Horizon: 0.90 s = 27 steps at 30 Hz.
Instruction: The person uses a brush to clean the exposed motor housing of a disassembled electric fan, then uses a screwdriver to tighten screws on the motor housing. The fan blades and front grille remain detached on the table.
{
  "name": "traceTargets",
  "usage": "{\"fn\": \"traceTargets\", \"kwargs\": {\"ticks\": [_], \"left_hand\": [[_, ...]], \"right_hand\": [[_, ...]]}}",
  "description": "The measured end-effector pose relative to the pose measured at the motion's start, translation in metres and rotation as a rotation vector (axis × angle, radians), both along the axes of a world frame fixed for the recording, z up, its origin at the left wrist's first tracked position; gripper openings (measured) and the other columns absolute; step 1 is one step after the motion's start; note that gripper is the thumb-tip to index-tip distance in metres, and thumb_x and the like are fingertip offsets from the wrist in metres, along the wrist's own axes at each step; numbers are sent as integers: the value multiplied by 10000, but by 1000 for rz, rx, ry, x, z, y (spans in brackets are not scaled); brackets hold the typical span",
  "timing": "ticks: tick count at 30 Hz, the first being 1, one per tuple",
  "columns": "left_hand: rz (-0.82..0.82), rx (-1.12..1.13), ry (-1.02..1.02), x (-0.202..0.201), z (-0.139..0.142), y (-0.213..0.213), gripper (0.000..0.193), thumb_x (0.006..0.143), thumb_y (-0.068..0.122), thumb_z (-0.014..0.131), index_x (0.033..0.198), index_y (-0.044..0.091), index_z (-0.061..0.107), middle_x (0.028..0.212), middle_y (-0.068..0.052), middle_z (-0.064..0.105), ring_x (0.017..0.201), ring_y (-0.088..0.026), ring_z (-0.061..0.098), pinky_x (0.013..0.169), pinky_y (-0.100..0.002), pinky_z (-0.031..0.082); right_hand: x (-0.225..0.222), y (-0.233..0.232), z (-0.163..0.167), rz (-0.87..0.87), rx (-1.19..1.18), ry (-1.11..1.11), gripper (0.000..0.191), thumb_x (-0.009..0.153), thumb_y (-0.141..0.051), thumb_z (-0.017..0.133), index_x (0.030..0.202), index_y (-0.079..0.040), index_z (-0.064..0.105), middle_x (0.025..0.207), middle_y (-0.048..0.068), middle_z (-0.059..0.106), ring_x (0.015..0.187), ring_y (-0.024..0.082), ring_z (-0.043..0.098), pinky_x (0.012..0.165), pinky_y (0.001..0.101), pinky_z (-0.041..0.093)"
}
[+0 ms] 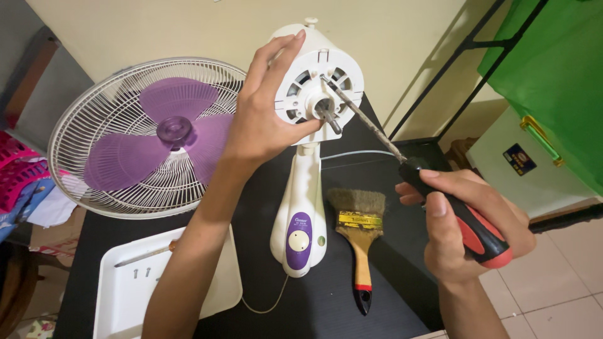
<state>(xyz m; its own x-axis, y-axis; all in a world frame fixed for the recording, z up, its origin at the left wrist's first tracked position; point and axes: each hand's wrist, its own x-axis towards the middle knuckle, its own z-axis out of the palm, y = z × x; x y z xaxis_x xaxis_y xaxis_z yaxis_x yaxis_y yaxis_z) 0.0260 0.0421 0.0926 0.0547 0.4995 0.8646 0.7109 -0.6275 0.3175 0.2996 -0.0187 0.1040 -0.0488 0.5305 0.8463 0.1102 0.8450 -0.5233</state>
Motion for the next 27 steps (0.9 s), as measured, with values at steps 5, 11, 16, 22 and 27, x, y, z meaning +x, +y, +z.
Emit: {"fn": "traceTargets", "kwargs": {"ticks": [5, 11, 16, 22, 27], "left_hand": [[-4, -19, -12, 1, 1, 0, 1017, 705, 158, 950, 1586, 132, 444, 1532, -139, 490, 1309, -309, 653, 1104, -393, 594], [4, 2, -8, -1, 2, 0, 1021, 704, 170, 962, 1582, 126, 443, 1529, -138, 486, 1316, -319, 645, 1112, -391, 589], [-2, 3, -14, -3, 1, -1, 1008, 703, 166, 956, 1575, 118, 452, 1529, -137, 485, 1307, -316, 647, 1110, -388, 588], [-28, 10, -34, -5, 0, -2, 978, 713, 157, 944, 1568, 118, 471, 1524, -119, 487, 1286, -302, 657, 1090, -386, 595], [-23, 8, -45, -8, -1, -2, 957, 704, 156, 942, 1548, 119, 493, 1515, -109, 491, 1257, -294, 663, 1069, -385, 594]], "right_hand": [[-2, 0, 3, 15, -1, -9, 202, 985, -76, 631, 1063, 107, 666, 913, 202, 707, 719, 223, 741, 637, 265, 613], [-5, -2, 7, 9, 10, -34, 189, 986, -66, 639, 1072, 99, 674, 904, 194, 708, 725, 219, 746, 637, 259, 608], [-9, -5, 11, -34, 21, -80, 173, 974, -51, 650, 1069, 91, 679, 880, 178, 712, 719, 202, 746, 637, 236, 588], [-18, -12, 21, -97, 74, -164, 155, 971, -29, 647, 1072, 81, 689, 855, 151, 709, 702, 173, 733, 643, 207, 549], [-29, -21, 35, -173, 23, -198, 117, 912, 15, 657, 987, 93, 700, 712, 109, 667, 624, 154, 685, 617, 232, 523]]}}
